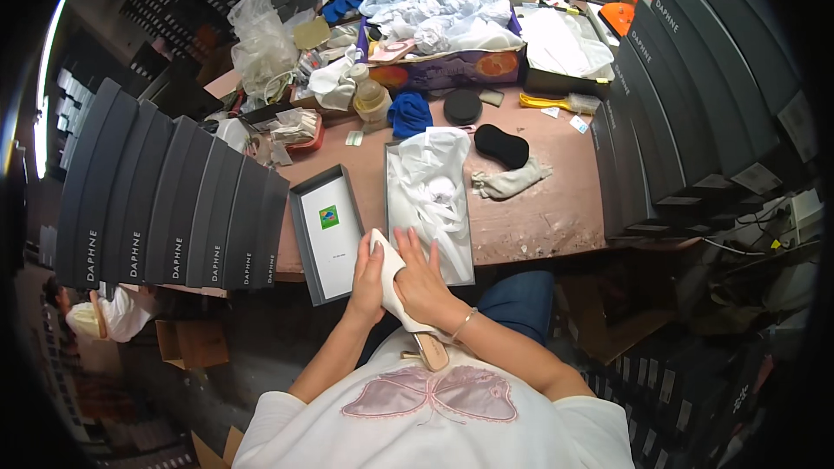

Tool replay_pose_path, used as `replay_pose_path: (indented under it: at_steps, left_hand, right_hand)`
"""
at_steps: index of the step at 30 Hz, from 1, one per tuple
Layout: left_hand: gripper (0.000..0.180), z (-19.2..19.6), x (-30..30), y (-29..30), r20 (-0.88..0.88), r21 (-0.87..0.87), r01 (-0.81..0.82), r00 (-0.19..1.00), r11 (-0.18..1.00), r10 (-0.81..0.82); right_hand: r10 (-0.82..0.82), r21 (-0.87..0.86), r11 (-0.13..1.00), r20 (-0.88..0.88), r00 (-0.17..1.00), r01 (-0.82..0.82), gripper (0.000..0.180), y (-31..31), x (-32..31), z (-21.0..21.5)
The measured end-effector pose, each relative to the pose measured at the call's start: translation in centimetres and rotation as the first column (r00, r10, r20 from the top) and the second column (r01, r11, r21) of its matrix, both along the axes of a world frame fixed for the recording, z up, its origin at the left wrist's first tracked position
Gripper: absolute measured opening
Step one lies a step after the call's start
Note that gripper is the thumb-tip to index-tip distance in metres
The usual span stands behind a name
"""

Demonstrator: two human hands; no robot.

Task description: Inspecting, wiping with a sponge, and wrapping shoes in tissue paper before placing them into shoe boxes.

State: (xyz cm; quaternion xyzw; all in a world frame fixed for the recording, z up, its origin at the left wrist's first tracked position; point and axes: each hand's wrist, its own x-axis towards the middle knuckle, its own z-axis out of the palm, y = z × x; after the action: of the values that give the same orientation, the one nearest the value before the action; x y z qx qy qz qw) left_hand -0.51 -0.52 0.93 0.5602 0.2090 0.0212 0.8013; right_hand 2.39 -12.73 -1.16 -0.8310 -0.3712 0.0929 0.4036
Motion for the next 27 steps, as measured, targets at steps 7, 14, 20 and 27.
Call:
replay_pose_path:
  at_steps: [7, 14, 20, 27]
  left_hand:
    - [0.058, -0.8, -1.3, -0.7, 0.006, -0.042, 0.03, 1.0, 0.999, -0.03]
    - [0.05, 0.9, 0.6, 0.8, 0.102, -0.218, 0.052, 0.994, 0.975, -0.031]
    - [0.044, -0.6, 0.5, -0.5, 0.04, -0.194, 0.094, 0.995, 0.976, -0.088]
    - [0.049, 1.1, -0.7, 0.1, -0.035, -0.044, -0.003, 0.999, 0.999, 0.002]
  right_hand:
    - [0.024, -0.074, 0.997, -0.014, 1.0, -0.024, 0.023, -1.7, -0.7, 2.0]
    - [0.136, 0.233, 0.968, -0.183, 0.974, -0.092, 0.038, -7.1, -3.0, 3.6]
    - [0.364, -0.242, 0.895, -0.086, 0.927, -0.374, 0.063, -3.1, 0.0, 5.5]
    - [0.207, 0.103, 0.973, 0.017, 0.978, -0.207, 0.068, -0.8, -1.4, 3.5]
